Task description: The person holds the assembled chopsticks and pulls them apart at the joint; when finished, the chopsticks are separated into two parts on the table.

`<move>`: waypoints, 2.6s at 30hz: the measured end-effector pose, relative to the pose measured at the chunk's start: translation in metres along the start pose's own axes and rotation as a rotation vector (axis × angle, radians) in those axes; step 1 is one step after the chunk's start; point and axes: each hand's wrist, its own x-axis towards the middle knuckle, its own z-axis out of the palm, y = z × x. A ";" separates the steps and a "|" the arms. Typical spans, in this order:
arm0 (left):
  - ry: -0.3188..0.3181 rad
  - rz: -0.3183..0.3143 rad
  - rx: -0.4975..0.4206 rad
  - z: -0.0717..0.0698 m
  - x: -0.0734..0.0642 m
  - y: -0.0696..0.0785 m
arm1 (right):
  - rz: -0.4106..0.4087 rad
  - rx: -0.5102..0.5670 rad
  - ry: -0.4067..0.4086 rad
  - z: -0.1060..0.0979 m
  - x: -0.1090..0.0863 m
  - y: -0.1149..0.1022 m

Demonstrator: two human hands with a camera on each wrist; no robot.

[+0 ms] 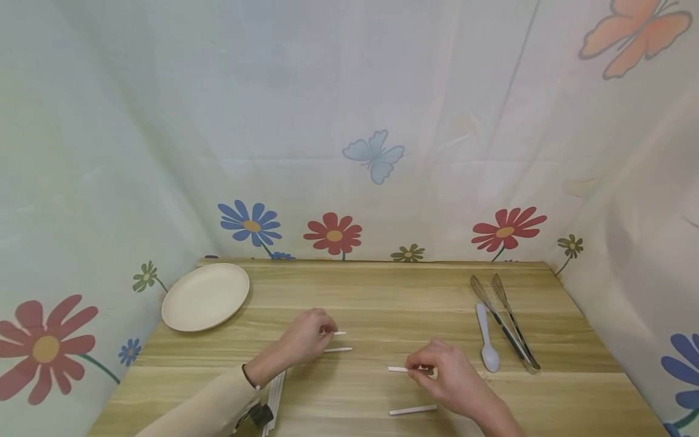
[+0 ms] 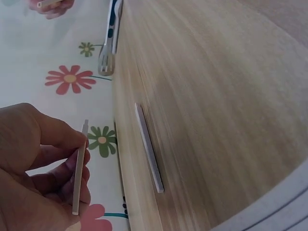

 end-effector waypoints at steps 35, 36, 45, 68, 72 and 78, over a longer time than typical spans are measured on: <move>-0.127 0.041 -0.001 0.014 0.007 -0.007 | -0.060 0.087 -0.107 0.010 -0.010 0.005; -0.130 0.051 0.002 0.015 0.007 -0.007 | -0.052 0.089 -0.112 0.009 -0.010 0.005; -0.141 0.073 0.016 0.017 0.009 -0.009 | -0.030 0.083 -0.156 0.011 -0.012 0.007; -0.175 0.083 0.036 0.024 0.008 -0.013 | -0.033 0.063 -0.186 0.014 -0.015 0.013; -0.175 0.080 0.034 0.025 0.007 -0.014 | -0.054 0.055 -0.190 0.015 -0.015 0.013; -0.183 0.076 0.034 0.023 0.006 -0.010 | -0.051 0.040 -0.204 0.015 -0.018 0.014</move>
